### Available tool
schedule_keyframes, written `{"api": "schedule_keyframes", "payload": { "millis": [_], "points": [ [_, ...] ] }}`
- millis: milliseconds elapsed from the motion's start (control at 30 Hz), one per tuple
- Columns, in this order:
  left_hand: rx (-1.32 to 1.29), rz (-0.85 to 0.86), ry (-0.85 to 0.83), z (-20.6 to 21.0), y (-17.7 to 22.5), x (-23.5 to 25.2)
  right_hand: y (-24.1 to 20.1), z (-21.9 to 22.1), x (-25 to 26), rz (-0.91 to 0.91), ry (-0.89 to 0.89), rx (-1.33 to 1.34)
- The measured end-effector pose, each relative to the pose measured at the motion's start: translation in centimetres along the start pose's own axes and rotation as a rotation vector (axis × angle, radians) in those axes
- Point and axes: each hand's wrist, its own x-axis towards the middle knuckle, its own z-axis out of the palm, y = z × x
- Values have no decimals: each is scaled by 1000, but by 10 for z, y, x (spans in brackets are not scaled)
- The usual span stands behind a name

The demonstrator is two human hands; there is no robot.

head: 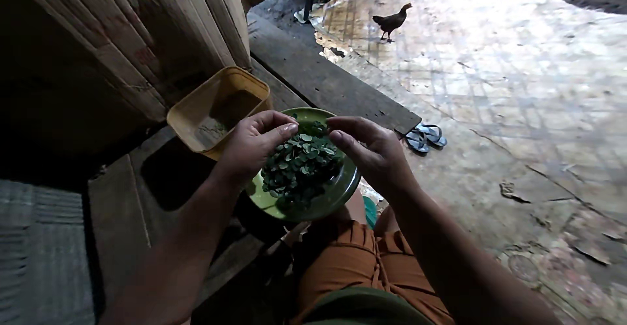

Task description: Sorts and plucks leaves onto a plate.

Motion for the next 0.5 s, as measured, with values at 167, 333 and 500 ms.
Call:
{"api": "schedule_keyframes", "payload": {
  "millis": [167,333,500],
  "points": [
    [-82,-3,-48,1,-1,-2,-3,9,9,51,-36,90],
    [-192,-60,-152,3,1,-4,-3,12,11,29,-44,60],
    [-157,-7,-173,14,-2,-5,1,13,11,-41,-42,-11]
  ]
}}
